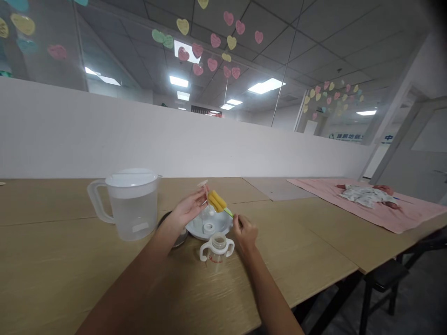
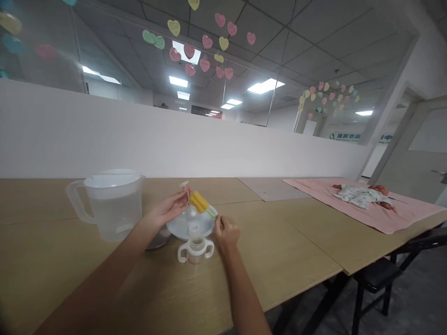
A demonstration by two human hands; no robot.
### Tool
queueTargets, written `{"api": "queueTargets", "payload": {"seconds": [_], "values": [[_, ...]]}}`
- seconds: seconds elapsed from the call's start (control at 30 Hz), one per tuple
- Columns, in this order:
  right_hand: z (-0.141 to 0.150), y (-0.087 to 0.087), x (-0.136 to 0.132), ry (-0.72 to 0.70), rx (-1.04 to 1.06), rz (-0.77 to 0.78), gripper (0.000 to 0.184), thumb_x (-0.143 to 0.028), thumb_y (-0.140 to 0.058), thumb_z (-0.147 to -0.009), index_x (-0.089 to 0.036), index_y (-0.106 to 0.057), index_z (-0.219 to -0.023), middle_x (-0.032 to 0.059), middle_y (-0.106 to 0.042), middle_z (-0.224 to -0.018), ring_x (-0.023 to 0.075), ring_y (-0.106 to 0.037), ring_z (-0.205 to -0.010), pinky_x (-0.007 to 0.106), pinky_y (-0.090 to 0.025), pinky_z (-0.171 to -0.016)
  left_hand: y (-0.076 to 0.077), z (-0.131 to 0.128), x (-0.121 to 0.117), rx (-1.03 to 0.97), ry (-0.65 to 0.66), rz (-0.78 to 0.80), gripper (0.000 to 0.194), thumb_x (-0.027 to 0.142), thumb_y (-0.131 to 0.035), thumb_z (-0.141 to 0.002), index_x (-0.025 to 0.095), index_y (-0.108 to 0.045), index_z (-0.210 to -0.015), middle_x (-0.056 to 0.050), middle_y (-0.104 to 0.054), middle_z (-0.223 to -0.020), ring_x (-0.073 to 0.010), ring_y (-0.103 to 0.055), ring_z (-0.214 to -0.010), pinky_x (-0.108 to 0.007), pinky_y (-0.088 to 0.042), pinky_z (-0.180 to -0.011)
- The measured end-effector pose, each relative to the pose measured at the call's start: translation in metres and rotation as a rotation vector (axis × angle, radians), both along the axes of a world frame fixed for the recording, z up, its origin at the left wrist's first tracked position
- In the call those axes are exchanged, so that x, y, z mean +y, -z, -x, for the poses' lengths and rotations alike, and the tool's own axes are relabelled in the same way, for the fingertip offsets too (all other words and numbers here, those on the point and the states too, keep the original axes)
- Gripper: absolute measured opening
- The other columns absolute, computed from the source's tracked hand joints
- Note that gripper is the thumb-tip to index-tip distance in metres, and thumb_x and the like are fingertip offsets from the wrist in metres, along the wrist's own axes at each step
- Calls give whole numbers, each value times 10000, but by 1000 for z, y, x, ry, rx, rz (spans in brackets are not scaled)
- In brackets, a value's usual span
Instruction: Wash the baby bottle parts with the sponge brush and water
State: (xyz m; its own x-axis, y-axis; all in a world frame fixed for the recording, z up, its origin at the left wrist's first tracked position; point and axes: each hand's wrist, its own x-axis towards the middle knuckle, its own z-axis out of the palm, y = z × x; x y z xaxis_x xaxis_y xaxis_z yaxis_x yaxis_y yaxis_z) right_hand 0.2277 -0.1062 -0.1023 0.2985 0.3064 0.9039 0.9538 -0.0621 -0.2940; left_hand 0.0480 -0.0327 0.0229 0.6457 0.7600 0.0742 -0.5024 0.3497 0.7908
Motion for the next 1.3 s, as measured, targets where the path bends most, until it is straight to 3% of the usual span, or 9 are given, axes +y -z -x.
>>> {"api": "queueTargets", "payload": {"seconds": [0.13,0.27,0.37,0.67,0.8,0.93,1.03,1.17,1.3], "values": [[-3,0,-2,-7,-135,28,460,-339,-395,-896,-167,-528,-491,11,-523,-472,82,-407,-457,245,-211,-501,-1,5,4,65,-113,-33,149,200,-734,-685,199,-697,-830,-37,-678,-943,-153,-586,-940,-232,-451,-786],[-5,1,-2,94,-11,-49,476,-310,-355,-902,-165,-516,-477,7,-499,-441,80,-367,-425,244,-205,-489,3,5,-1,219,-246,-312,309,331,-770,-631,172,-718,-890,-84,-672,-1066,-223,-543,-1063,-279,-406,-843],[-6,2,-2,117,77,-75,492,-324,-320,-911,-160,-535,-499,9,-505,-448,80,-358,-425,240,-213,-489,4,1,-9,267,-211,-468,362,381,-767,-620,150,-723,-894,-99,-696,-974,-237,-573,-999,-316,-397,-859],[-3,-1,-5,21,-1,74,489,-343,-335,-900,-161,-529,-490,21,-507,-461,87,-376,-453,254,-209,-509,-7,6,-11,174,-310,-359,392,307,-815,-526,138,-669,-847,-22,-647,-762,-119,-580,-710,-259,-453,-727],[-1,1,-5,0,90,65,507,-335,-281,-916,-155,-543,-521,30,-528,-481,90,-380,-452,251,-218,-510,-8,2,-17,259,-396,-476,396,310,-815,-509,135,-662,-830,-48,-662,-826,-149,-595,-757,-270,-462,-729],[-2,4,-4,-88,41,131,505,-344,-297,-912,-151,-549,-520,29,-527,-469,89,-379,-447,254,-207,-509,-10,0,-23,322,-383,-625,320,337,-725,-623,143,-644,-863,-49,-662,-817,-162,-606,-731,-262,-466,-680],[-4,3,-4,-59,92,114,525,-362,-283,-911,-149,-547,-510,33,-525,-466,90,-376,-445,253,-207,-509,-16,12,-16,489,-531,-830,202,299,-645,-696,167,-616,-846,-28,-656,-774,-156,-606,-669,-251,-450,-636],[-6,0,-3,-8,181,122,560,-413,-255,-905,-153,-554,-510,41,-534,-475,98,-383,-449,254,-209,-505,-22,40,3,967,-733,-1159,33,213,-589,-717,182,-600,-726,-38,-644,-731,-183,-590,-684,-273,-416,-674],[-5,1,-3,-11,205,158,567,-435,-250,-902,-155,-574,-531,50,-560,-498,105,-405,-463,257,-210,-505,-13,58,23,1204,-671,-1120,91,98,-579,-610,174,-575,-559,-50,-615,-619,-208,-579,-696,-295,-404,-699]]}}
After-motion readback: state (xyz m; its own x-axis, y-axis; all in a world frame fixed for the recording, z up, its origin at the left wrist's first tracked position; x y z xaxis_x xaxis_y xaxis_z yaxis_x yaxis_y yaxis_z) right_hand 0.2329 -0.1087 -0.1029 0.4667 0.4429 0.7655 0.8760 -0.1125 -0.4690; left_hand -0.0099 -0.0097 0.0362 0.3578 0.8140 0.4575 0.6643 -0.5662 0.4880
